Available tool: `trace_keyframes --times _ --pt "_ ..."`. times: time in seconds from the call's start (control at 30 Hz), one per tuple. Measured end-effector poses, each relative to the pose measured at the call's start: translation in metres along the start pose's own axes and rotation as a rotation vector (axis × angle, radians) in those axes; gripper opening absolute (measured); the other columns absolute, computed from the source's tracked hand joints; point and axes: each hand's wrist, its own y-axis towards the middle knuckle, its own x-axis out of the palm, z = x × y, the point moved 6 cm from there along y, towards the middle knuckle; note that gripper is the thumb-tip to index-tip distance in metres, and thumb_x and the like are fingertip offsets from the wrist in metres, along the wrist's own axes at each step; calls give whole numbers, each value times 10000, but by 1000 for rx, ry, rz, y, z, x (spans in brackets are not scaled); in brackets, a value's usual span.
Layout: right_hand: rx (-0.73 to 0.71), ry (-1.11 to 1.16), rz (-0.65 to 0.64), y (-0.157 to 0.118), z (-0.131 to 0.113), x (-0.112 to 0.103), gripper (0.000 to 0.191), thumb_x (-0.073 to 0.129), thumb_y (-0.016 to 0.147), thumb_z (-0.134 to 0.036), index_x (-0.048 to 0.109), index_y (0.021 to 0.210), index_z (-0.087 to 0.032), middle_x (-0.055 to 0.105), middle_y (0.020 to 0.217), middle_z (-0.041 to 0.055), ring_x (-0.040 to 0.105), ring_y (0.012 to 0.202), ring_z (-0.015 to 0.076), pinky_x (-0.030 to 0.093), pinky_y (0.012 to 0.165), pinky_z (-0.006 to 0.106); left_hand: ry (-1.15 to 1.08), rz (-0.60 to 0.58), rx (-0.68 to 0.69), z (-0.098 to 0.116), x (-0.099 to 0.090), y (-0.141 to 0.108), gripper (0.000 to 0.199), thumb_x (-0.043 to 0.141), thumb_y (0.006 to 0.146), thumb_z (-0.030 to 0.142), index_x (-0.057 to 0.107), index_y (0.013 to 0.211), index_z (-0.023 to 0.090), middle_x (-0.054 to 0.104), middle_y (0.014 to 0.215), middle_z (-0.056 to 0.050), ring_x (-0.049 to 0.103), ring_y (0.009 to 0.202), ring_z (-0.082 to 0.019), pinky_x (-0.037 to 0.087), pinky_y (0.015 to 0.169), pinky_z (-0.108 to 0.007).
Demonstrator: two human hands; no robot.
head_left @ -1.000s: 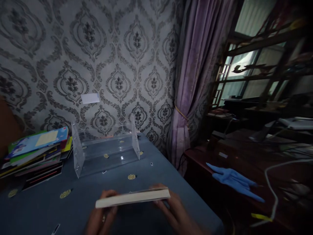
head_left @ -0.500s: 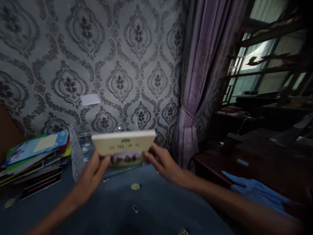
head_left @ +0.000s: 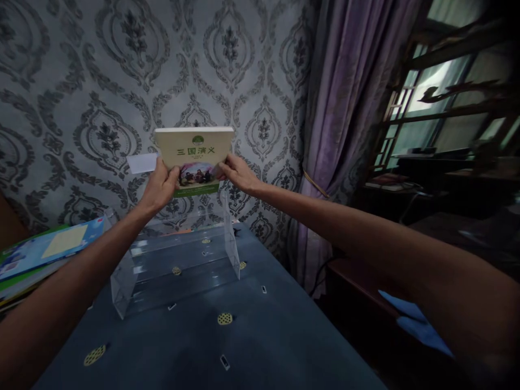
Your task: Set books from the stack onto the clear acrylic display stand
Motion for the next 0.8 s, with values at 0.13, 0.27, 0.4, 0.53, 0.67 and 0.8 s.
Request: trace_keyframes --times 0.13,0.27,0.4,0.53,0.67,0.8 --pt "61 27 -44 0 8 2 158 425 991 -202 540 1092 -160 669 873 49 692 737 171 600 749 315 -53 -37 -54 -7 7 0 392 522 916 417 498 1242 202 628 1113 -97 676 852 -221 584 689 -343" --pt "142 8 -35 12 16 3 143 428 972 -170 560 1022 -156 677 798 43 696 668 185 612 695 336 -101 -38 -185 -11 12 11 371 492 903 328 519 1244 186 615 1173 -117 660 858 -215 571 617 -310" --pt "216 -86 0 30 24 5 148 440 955 -139 568 887 -165 628 616 6 685 592 190 602 627 306 -178 -119 -389 -12 21 25 362 506 842 240 560 1196 185 648 1062 -85 604 714 -161 510 526 -240" --pt "315 -152 -1 37 36 7 159 490 914 -89 568 795 -159 583 501 -8 666 541 183 580 597 273 -183 -183 -468 -12 29 33 311 529 798 213 605 1097 177 653 927 -65 562 652 -147 487 520 -235" --pt "365 -132 -33 31 48 12 207 503 910 -76 547 728 -166 556 454 -18 648 504 163 551 555 233 -143 -177 -479 -22 37 31 261 545 788 221 623 1035 191 660 925 -68 589 692 -176 498 554 -267" --pt "373 -116 -51 26 56 18 258 477 947 -106 529 703 -172 553 461 -23 631 484 136 509 499 188 -106 -156 -461 -36 41 23 245 534 834 268 633 1044 191 699 978 -115 638 760 -228 487 552 -288"
